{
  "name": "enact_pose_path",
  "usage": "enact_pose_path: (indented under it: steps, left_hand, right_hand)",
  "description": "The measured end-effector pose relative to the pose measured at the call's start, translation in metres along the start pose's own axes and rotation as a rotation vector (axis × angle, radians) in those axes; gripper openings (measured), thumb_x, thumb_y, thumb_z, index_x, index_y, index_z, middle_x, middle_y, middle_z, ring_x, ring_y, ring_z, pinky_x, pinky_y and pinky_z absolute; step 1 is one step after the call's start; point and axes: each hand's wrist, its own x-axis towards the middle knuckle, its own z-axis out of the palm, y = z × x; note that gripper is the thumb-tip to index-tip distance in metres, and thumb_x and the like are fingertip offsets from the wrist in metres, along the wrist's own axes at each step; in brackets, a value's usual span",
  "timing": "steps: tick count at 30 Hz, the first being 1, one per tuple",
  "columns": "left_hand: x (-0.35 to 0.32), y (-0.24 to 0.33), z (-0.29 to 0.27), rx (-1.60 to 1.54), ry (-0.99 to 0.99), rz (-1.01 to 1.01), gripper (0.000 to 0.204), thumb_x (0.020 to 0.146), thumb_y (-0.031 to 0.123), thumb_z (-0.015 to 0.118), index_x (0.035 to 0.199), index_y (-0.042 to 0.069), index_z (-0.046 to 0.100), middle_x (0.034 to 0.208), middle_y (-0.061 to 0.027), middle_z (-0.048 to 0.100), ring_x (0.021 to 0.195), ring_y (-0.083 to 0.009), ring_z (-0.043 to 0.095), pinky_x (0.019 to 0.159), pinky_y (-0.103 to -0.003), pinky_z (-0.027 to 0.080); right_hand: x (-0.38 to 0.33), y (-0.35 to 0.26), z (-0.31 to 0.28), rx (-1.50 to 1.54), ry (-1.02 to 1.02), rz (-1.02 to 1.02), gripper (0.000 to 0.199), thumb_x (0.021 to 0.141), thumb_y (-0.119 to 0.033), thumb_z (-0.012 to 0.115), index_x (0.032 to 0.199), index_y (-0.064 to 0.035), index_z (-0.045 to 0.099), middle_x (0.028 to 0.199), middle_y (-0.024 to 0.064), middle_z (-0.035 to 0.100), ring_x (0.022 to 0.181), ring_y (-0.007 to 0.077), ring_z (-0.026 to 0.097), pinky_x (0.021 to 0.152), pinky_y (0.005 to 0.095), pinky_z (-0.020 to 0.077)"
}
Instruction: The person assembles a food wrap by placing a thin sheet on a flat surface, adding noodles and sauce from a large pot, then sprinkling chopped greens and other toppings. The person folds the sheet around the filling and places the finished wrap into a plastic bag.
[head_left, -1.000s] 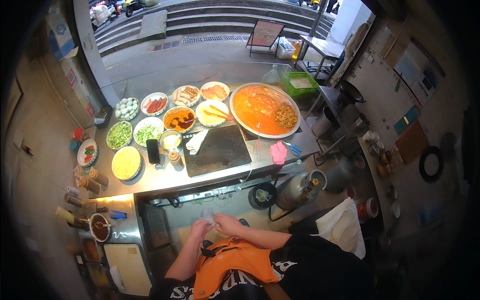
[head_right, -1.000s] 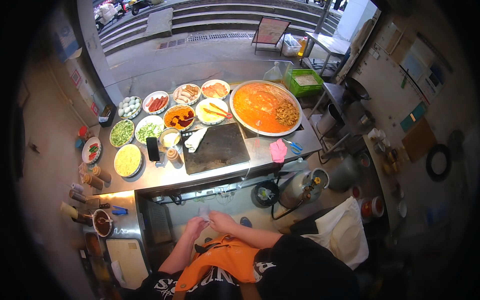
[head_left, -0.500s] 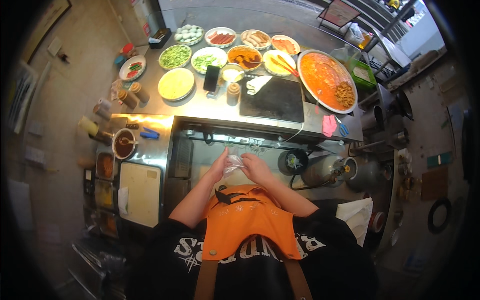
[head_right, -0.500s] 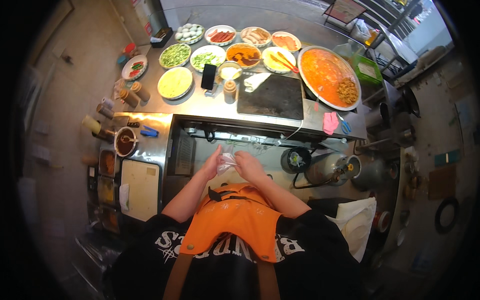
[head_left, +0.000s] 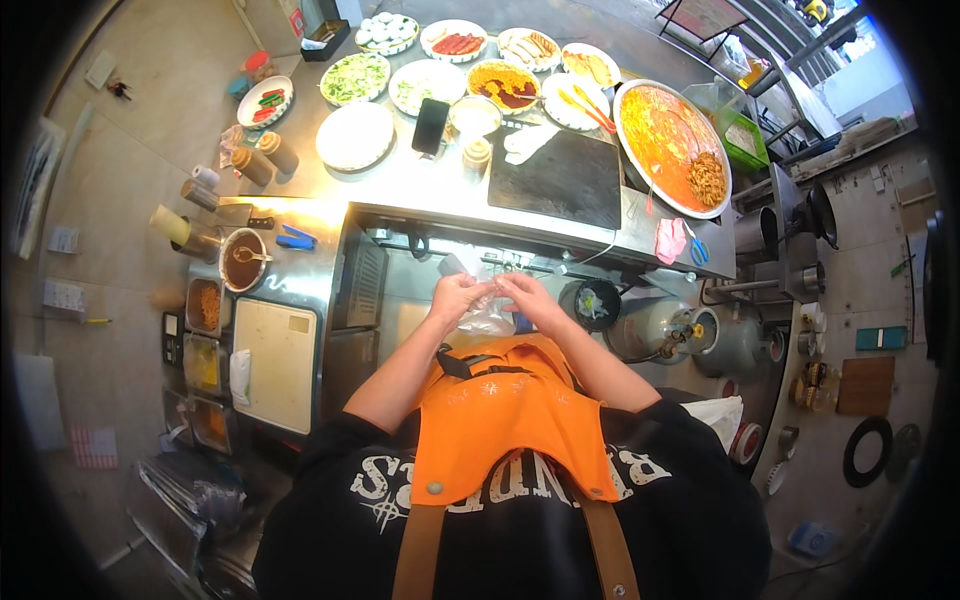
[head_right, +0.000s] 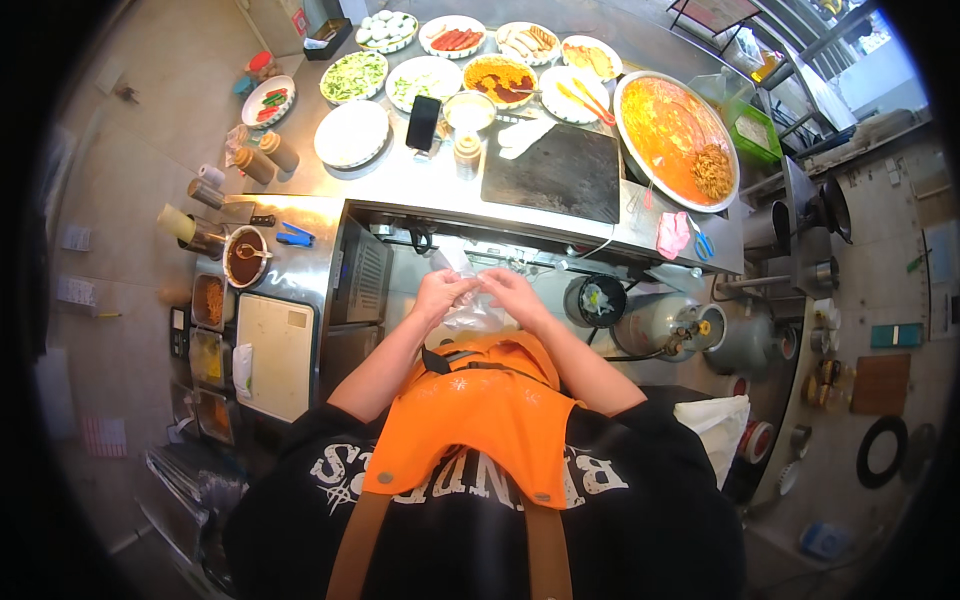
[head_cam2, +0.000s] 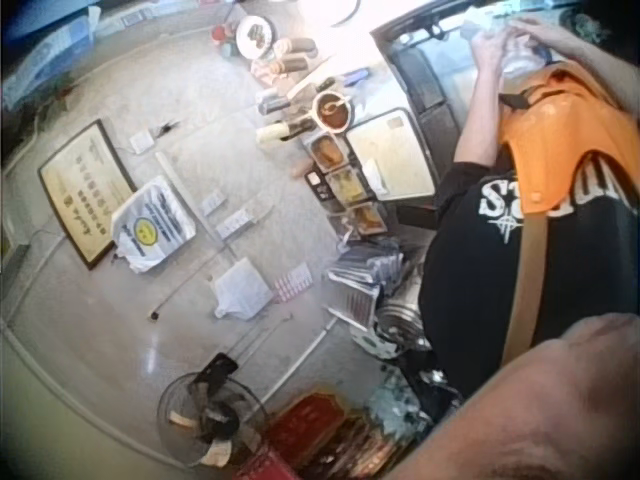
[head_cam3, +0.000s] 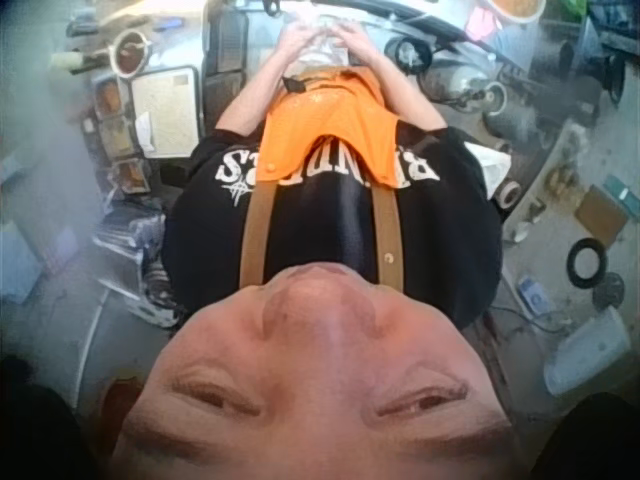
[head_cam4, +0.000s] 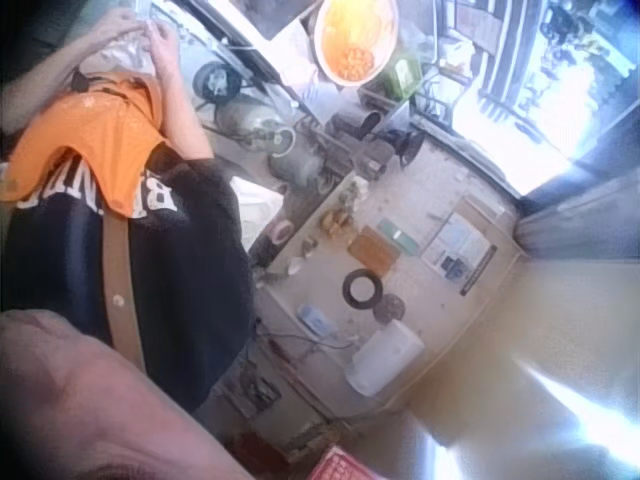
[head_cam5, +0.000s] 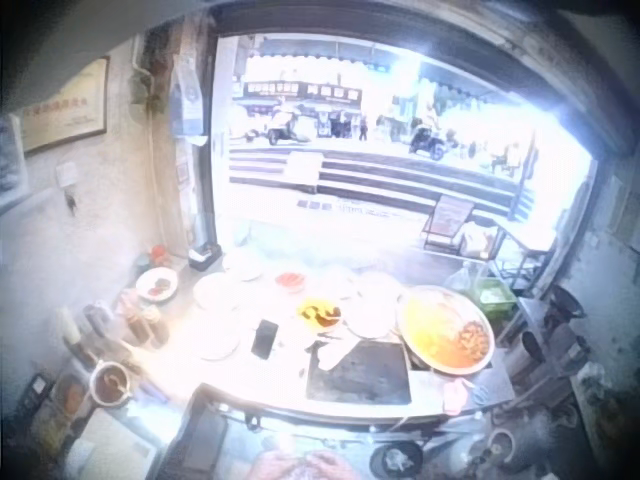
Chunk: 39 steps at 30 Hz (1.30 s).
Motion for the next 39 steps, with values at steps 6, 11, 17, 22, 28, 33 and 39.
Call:
enact_pose_path:
  steps: [6, 11, 17, 22, 28, 33, 39]
  left_hand:
    - [0.044, 0.021, 0.037, 0.711, -0.045, 0.312, 0.026, 0.082, 0.018, 0.091, 0.080, 0.003, 0.069, 0.076, -0.0038, 0.071, 0.068, -0.0121, 0.067, 0.060, -0.030, 0.055]
    - [0.106, 0.034, 0.044, -0.738, 0.371, -0.101, 0.015, 0.094, 0.014, 0.074, 0.086, 0.005, 0.065, 0.078, -0.0061, 0.069, 0.063, -0.0192, 0.066, 0.054, -0.034, 0.054]
    - [0.128, 0.080, 0.128, 0.284, 0.363, 0.156, 0.031, 0.094, 0.027, 0.081, 0.081, 0.005, 0.062, 0.076, 0.0012, 0.058, 0.064, -0.0093, 0.049, 0.057, -0.030, 0.044]
    - [0.135, 0.109, 0.158, 0.689, 0.359, 0.289, 0.019, 0.086, 0.015, 0.078, 0.091, 0.007, 0.061, 0.091, -0.0068, 0.063, 0.086, -0.0235, 0.065, 0.074, -0.041, 0.053]
    - [0.152, 0.085, 0.127, 0.968, 0.691, -0.021, 0.021, 0.081, 0.002, 0.070, 0.100, 0.006, 0.076, 0.104, -0.0158, 0.073, 0.099, -0.0375, 0.072, 0.088, -0.049, 0.058]
    - [0.175, 0.071, 0.135, -0.045, 0.628, -0.051, 0.022, 0.088, 0.016, 0.076, 0.103, 0.002, 0.080, 0.096, -0.0150, 0.079, 0.086, -0.0290, 0.076, 0.082, -0.043, 0.062]
    - [0.176, 0.077, 0.125, -0.881, 0.061, -0.040, 0.031, 0.101, 0.011, 0.070, 0.127, -0.005, 0.067, 0.119, -0.0182, 0.075, 0.102, -0.0235, 0.076, 0.088, -0.037, 0.063]
  right_hand:
    - [0.059, 0.001, -0.077, 0.066, -0.110, 0.040, 0.012, 0.094, -0.011, 0.083, 0.092, -0.0021, 0.075, 0.086, 0.0047, 0.076, 0.078, 0.0133, 0.073, 0.071, 0.0295, 0.0607]
    - [0.091, -0.019, -0.191, -0.790, 0.132, 0.018, 0.028, 0.083, -0.017, 0.088, 0.098, 0.0008, 0.073, 0.092, 0.0151, 0.075, 0.087, 0.0315, 0.075, 0.083, 0.0376, 0.0605]
    - [0.106, -0.107, -0.210, -0.771, -0.235, -0.584, 0.096, 0.074, -0.026, 0.094, 0.154, -0.0035, 0.047, 0.155, 0.0234, 0.049, 0.146, 0.0403, 0.047, 0.119, 0.0468, 0.0419]
    - [0.166, -0.126, -0.232, -0.977, -0.193, -0.584, 0.017, 0.083, 0.000, 0.071, 0.099, -0.0010, 0.076, 0.093, 0.0191, 0.076, 0.092, 0.0406, 0.075, 0.084, 0.0466, 0.0586]
    - [0.163, -0.133, -0.299, 0.430, -0.626, 0.216, 0.014, 0.094, -0.011, 0.074, 0.104, -0.0040, 0.068, 0.104, 0.0079, 0.074, 0.091, 0.0253, 0.071, 0.092, 0.0393, 0.0541]
    - [0.161, -0.145, -0.317, 0.494, -0.893, 0.334, 0.040, 0.096, -0.011, 0.072, 0.132, 0.0012, 0.059, 0.096, 0.0057, 0.068, 0.081, 0.0158, 0.064, 0.073, 0.0330, 0.0528]
    - [0.240, -0.103, -0.341, -0.258, 0.090, 0.003, 0.002, 0.101, -0.003, 0.067, 0.102, -0.0040, 0.067, 0.086, 0.0013, 0.066, 0.080, 0.0117, 0.062, 0.074, 0.0269, 0.0516]
